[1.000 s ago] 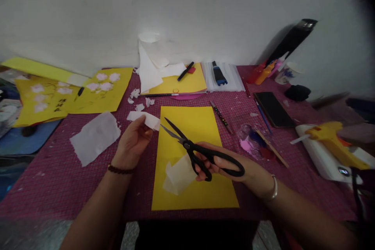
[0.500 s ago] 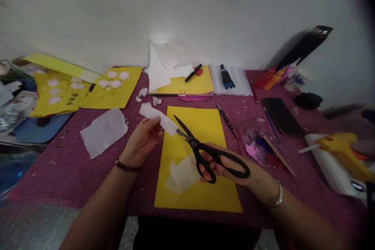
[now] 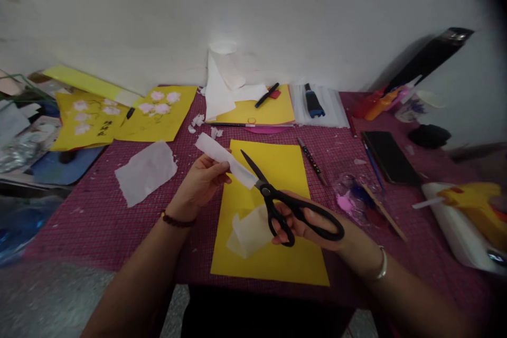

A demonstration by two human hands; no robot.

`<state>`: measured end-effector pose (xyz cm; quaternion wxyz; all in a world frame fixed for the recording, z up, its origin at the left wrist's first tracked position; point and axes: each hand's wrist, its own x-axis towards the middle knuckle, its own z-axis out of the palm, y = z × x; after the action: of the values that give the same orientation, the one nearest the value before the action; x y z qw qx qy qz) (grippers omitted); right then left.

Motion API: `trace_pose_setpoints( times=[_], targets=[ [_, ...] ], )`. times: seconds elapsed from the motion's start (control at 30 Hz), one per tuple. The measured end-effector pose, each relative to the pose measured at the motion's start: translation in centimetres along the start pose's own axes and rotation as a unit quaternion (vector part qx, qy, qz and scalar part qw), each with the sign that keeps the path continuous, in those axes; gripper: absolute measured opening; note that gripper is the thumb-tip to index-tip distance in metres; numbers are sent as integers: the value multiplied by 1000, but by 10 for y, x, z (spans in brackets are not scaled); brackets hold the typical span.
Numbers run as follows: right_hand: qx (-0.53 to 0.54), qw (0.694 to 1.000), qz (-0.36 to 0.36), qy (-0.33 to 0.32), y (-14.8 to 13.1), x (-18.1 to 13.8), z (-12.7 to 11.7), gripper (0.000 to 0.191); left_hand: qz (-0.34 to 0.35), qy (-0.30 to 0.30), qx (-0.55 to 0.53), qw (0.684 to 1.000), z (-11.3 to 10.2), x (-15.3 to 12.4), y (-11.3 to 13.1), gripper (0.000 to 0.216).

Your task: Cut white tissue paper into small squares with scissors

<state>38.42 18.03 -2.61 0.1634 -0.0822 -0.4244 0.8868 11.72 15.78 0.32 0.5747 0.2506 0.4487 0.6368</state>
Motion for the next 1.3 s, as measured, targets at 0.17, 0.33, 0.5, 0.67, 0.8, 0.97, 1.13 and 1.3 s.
trace_pose_setpoints(
  times=[0.17, 0.33, 0.5, 0.67, 0.8, 0.97, 1.13, 1.3],
  targets=[
    [1, 1000, -3, 3, -4, 2, 4, 57, -4, 8, 5, 1000, -1, 1, 1, 28],
    [-7, 1000, -14, 5, -4, 4, 4, 48, 4, 3, 9, 1000, -1, 2, 1, 28],
    [-39, 999, -24, 19, -7, 2, 9, 49, 7, 12, 0, 1000, 0, 2, 1, 22],
    [-89, 993, -21, 80, -11, -1, 19, 48, 3, 27, -12, 1000, -1, 2, 1, 25],
    [-104, 994, -11, 23, -9, 0, 15, 47, 17, 23, -5, 1000, -2, 2, 1, 24],
    [-86, 996, -3, 15, -5, 2, 10, 49, 11, 15, -6, 1000, 1, 1, 0, 24],
    [-47, 998, 14, 35, -5, 3, 11, 50, -17, 16, 1, 1000, 5, -2, -6, 27],
    [-3, 999, 13, 37, -3, 6, 12, 53, -32, -18, 39, 999, 10, -5, -15, 22]
  ],
)
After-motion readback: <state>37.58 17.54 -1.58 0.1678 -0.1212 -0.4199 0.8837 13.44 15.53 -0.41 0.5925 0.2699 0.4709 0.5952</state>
